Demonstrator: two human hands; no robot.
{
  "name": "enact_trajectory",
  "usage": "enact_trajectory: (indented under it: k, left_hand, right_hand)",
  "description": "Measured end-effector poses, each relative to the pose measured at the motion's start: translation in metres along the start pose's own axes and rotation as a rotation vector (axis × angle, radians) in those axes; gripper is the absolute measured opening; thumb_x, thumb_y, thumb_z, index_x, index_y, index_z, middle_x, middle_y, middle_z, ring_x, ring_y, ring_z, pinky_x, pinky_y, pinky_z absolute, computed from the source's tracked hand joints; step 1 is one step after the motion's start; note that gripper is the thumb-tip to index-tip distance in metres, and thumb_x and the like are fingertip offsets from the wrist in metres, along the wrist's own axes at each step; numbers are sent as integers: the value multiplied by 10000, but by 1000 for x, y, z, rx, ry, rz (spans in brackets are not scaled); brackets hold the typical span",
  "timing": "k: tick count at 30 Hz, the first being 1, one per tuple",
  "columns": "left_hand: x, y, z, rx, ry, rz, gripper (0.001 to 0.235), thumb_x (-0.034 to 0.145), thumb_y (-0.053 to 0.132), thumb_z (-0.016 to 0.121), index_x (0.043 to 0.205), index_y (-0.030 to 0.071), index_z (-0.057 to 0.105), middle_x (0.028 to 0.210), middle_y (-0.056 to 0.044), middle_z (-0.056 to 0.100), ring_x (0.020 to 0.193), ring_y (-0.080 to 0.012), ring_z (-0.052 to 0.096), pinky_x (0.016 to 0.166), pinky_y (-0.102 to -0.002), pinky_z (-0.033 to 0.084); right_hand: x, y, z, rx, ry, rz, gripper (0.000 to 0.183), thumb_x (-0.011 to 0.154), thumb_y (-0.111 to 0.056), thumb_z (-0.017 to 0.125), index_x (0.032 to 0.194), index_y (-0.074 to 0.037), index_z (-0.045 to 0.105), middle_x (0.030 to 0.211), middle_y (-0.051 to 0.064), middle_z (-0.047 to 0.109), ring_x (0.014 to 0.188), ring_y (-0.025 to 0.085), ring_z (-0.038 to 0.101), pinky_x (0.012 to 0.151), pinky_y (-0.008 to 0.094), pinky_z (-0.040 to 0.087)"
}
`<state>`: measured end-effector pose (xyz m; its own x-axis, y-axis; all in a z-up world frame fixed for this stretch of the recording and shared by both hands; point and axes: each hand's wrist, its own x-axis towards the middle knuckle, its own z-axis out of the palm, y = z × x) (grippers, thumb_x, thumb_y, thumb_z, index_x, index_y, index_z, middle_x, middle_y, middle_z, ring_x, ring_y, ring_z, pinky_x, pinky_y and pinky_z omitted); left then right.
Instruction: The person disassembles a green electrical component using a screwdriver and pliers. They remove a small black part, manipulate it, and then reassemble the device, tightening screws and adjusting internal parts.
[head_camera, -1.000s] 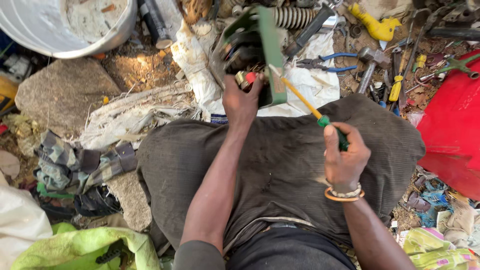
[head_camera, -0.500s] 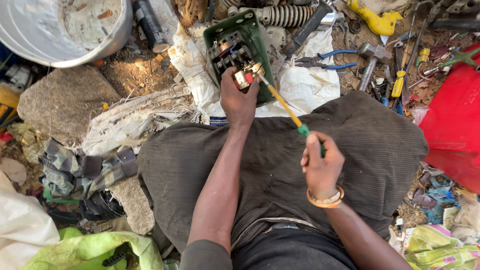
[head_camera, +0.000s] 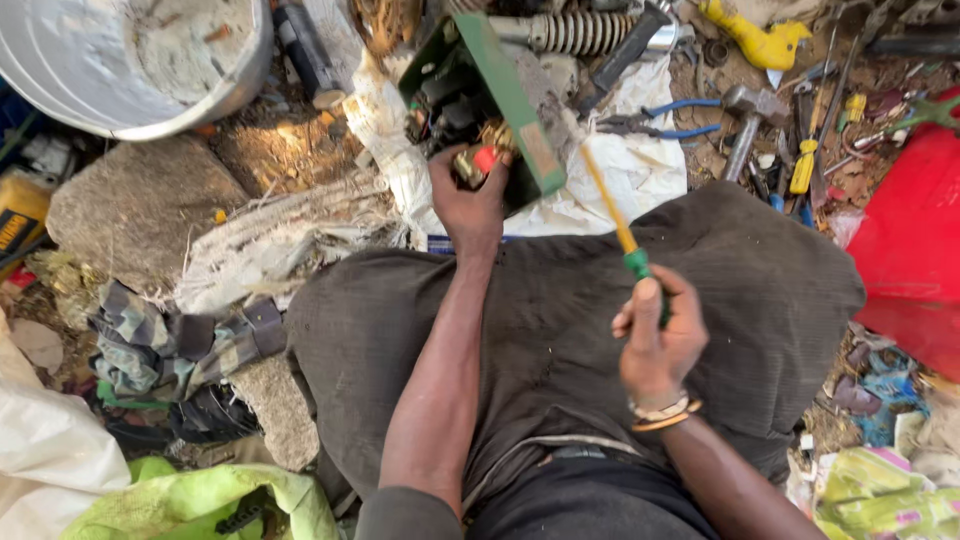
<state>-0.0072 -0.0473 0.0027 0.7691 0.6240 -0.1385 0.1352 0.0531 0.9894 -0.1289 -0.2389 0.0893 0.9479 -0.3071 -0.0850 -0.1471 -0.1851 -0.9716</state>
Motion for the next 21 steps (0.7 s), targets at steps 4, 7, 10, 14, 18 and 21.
enact_trajectory:
  k: [4, 7, 10, 14, 18, 21]
  left_hand:
    - [3, 12, -13, 236, -20, 304, 466, 851, 133, 859, 1218, 46, 585, 1120, -122, 662, 988, -249, 689, 848, -374, 570]
    - [7, 15, -24, 401, -176, 242, 490, 825, 157, 866, 1213, 79, 578, 1096, -141, 632, 908, -294, 705, 757, -418, 569]
    - [17, 20, -28, 530, -275, 253, 494, 819, 137, 858, 1236, 120, 595, 1100, -160, 637, 916, -356, 694, 764, -489, 549]
    - [32, 34, -35, 704, -409, 238, 531, 771, 154, 861, 1236, 124, 607, 1148, -149, 638, 1002, -370, 658, 819, -496, 539]
    - [31, 39, -45, 681, -405, 573, 330, 838, 101, 814, 1155, 160, 741, 1244, -116, 607, 1175, -343, 559, 959, -474, 497]
    - [29, 37, -39, 683, -467, 680, 168, 850, 194, 813, 1017, 212, 819, 1300, -78, 582, 1229, -312, 491, 1000, -452, 445]
  right_hand:
    - [20, -9, -17, -173, -39, -253, 266, 1096, -180, 664, 1253, 31, 624, 852, 43, 672, 702, 83, 645, 589, 232, 511]
    - [36, -29, -25, -329, -117, -503, 235, 1087, -141, 685, 1228, 27, 604, 866, 53, 710, 743, 103, 711, 567, 217, 535]
    - [54, -53, -19, -524, -190, -588, 221, 1099, -137, 722, 1211, 23, 618, 865, 64, 709, 743, 126, 720, 580, 234, 526]
    - [92, -80, 0, -819, -322, -721, 231, 1080, -225, 776, 1101, -29, 655, 825, 85, 692, 658, 158, 657, 571, 290, 491]
    - [120, -87, 25, -903, -511, -522, 268, 1070, -287, 709, 1059, -22, 665, 649, 31, 654, 512, 140, 598, 451, 318, 444]
    - [129, -88, 44, -936, -600, -541, 284, 1074, -308, 684, 1040, -27, 661, 631, 25, 634, 482, 151, 566, 442, 334, 435]
